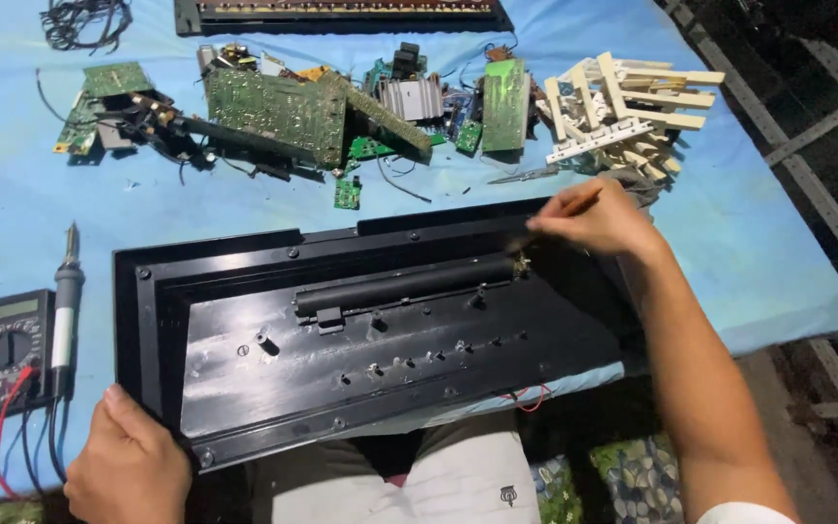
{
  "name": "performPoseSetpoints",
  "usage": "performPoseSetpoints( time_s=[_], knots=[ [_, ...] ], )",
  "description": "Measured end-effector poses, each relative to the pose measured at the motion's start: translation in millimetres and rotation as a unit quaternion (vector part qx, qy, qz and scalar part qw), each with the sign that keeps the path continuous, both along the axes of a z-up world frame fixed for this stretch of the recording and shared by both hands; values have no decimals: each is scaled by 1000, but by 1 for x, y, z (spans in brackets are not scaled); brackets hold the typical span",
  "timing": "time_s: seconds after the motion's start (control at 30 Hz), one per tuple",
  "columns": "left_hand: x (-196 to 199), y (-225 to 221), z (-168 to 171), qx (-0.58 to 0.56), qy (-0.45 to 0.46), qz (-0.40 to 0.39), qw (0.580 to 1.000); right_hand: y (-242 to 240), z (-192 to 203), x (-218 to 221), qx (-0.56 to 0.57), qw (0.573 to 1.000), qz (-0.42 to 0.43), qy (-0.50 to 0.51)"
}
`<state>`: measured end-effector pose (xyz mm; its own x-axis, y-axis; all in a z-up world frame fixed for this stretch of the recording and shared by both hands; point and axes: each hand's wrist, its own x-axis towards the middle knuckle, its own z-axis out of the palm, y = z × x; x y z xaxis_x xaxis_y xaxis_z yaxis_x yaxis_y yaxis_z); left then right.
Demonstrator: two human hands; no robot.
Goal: Disassembling an electronic keyboard into its constituent parts and cleaning the internal casing with a brush.
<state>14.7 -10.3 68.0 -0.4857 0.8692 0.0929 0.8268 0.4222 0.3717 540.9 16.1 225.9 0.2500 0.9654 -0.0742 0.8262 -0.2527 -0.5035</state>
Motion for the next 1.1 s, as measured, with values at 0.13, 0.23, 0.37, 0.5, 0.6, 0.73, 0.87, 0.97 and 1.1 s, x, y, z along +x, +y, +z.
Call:
performPoseSetpoints(
  time_s=[0.13, 0.23, 0.37, 0.5, 0.6, 0.73, 0.87, 0.97, 1.1],
  knots=[
    [-2, -2, -21, 77, 51, 3, 996, 1, -10, -11, 9, 992, 20, 123],
    [0, -1, -3, 6, 12, 8, 1000, -5, -8, -2, -45, 996, -27, 65],
    [-5, -5, -24, 43, 34, -7, 998, -17, -13, 0, 9, 991, -87, 103],
    [-4, -1, -23, 48, 50, 3, 998, -22, -10, 3, -10, 990, -94, 100],
    [-4, 0, -20, 40, 50, 3, 998, -24, -2, -3, 13, 988, -111, 111],
    [-6, -1, -34, 66, 73, 12, 995, -19, -20, 5, -1, 981, -106, 162],
    [-9, 0, -39, 70, 53, -2, 996, -21, -1, -4, 24, 986, -117, 116],
    [-8, 3, -40, 75, 57, -3, 996, -20, -7, -3, 2, 985, -108, 131],
    [-7, 1, -34, 57, 46, 2, 997, -24, 0, 1, 17, 992, -111, 62]
  ],
)
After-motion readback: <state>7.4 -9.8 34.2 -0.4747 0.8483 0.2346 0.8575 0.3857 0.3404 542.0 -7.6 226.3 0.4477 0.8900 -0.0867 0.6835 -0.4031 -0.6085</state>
